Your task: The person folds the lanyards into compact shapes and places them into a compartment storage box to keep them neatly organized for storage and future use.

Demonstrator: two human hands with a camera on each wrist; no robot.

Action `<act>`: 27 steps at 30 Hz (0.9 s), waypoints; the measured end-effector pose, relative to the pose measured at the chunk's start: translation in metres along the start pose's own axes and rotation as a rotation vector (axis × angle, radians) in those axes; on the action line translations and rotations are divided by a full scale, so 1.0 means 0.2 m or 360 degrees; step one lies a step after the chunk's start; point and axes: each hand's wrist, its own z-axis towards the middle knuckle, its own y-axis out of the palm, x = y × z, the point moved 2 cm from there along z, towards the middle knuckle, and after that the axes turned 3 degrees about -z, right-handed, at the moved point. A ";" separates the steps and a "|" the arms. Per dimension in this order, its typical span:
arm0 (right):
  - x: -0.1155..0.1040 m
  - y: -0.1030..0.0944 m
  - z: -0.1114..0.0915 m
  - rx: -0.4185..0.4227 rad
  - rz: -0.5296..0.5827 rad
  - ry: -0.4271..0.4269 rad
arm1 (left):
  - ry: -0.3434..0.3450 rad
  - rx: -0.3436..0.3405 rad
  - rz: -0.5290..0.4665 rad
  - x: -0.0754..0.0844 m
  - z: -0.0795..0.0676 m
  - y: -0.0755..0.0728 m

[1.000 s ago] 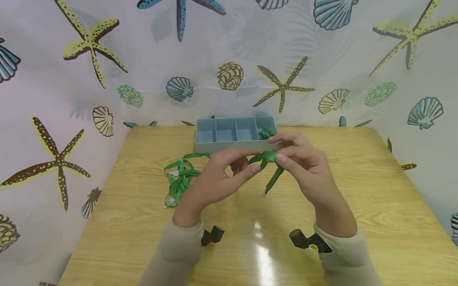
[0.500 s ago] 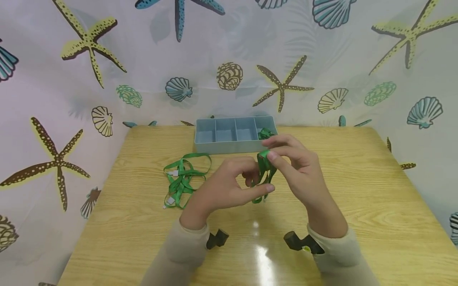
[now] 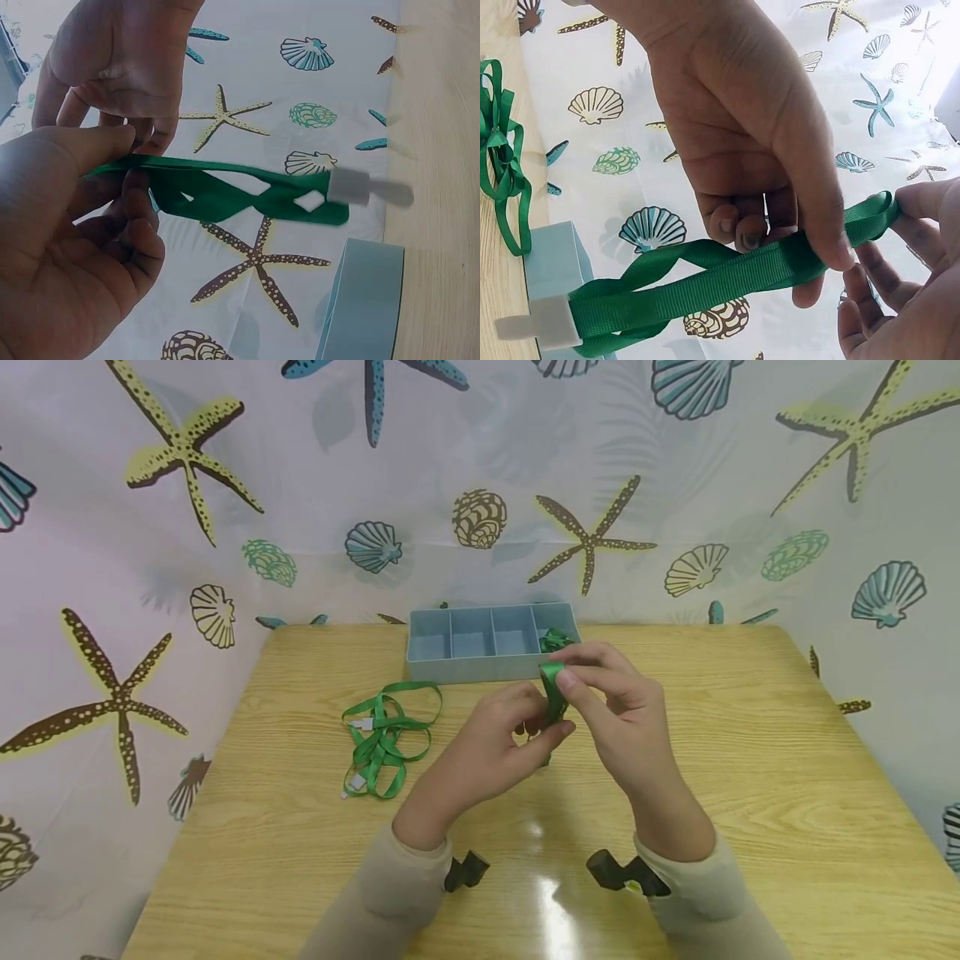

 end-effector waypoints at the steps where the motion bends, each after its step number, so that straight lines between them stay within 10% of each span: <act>1: 0.00 0.00 0.00 0.0003 -0.0009 0.0005 | -0.0002 -0.0010 -0.0008 0.00 0.00 0.00; 27: -0.05 -0.01 0.01 0.0032 0.0142 -0.0013 | -0.0084 -0.0095 -0.0172 -0.05 -0.03 -0.03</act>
